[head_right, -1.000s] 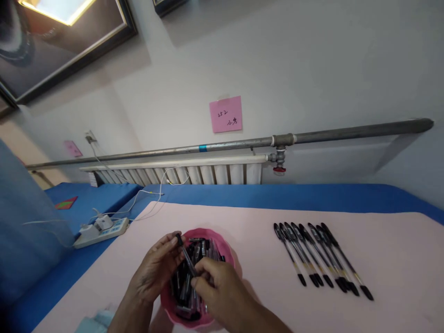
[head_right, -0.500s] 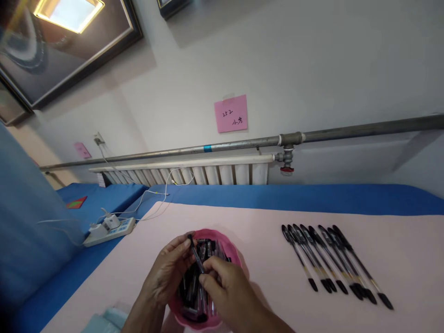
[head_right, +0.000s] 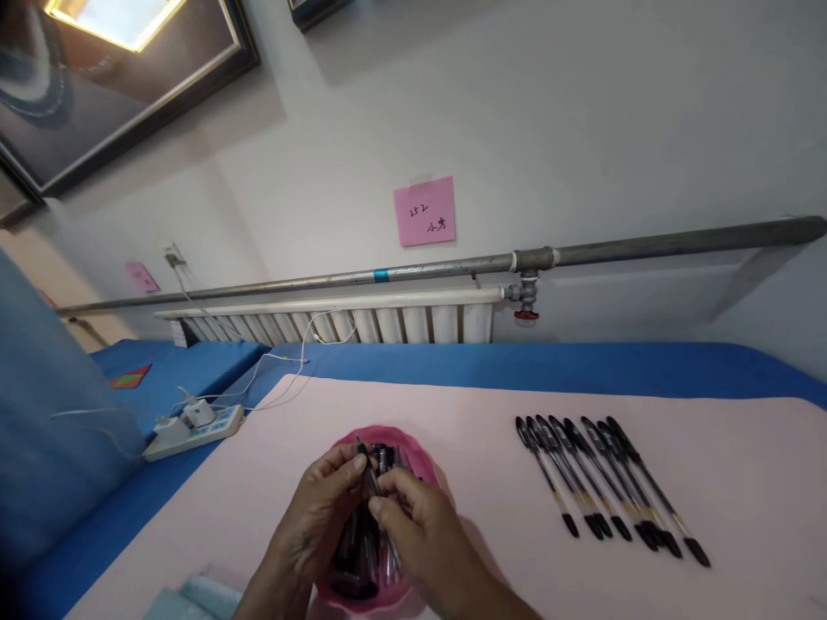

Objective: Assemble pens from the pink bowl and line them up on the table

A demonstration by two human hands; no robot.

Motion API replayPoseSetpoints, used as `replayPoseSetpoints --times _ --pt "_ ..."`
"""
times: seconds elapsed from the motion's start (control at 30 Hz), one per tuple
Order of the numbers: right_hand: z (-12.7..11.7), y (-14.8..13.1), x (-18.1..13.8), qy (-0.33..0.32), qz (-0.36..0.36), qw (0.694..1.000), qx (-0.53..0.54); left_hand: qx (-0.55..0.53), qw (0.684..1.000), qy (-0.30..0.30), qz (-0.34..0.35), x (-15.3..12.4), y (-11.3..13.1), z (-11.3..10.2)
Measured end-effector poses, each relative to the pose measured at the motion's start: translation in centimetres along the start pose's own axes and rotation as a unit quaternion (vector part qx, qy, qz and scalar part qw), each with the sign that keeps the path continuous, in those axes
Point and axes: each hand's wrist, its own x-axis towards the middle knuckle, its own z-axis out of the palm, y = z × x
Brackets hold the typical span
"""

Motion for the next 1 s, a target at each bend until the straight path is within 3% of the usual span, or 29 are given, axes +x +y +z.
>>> replayPoseSetpoints --times 0.23,0.4,0.47,0.57,0.73,1.0 --pt "-0.8 -0.4 0.8 0.017 -0.032 0.999 -0.023 -0.001 1.000 0.017 0.006 -0.1 0.6 -0.3" --pt "-4.1 -1.4 1.5 0.154 -0.067 0.981 -0.094 -0.025 0.992 0.122 0.028 0.5 2.3 -2.0" --pt "-5.4 -1.3 1.9 0.177 -0.074 0.969 -0.154 -0.026 0.990 0.138 0.024 0.6 2.6 -2.4" --pt "-6.4 -0.7 2.2 0.137 -0.080 0.954 -0.256 -0.041 0.991 0.121 0.029 0.6 2.7 -2.7" --pt "-6.0 0.2 2.2 0.058 -0.108 0.922 -0.368 -0.043 0.992 0.112 0.030 0.6 2.5 -2.6" --pt "-5.5 0.7 2.1 0.018 -0.095 0.868 -0.488 -0.065 0.990 0.125 0.017 0.7 2.8 -2.7"
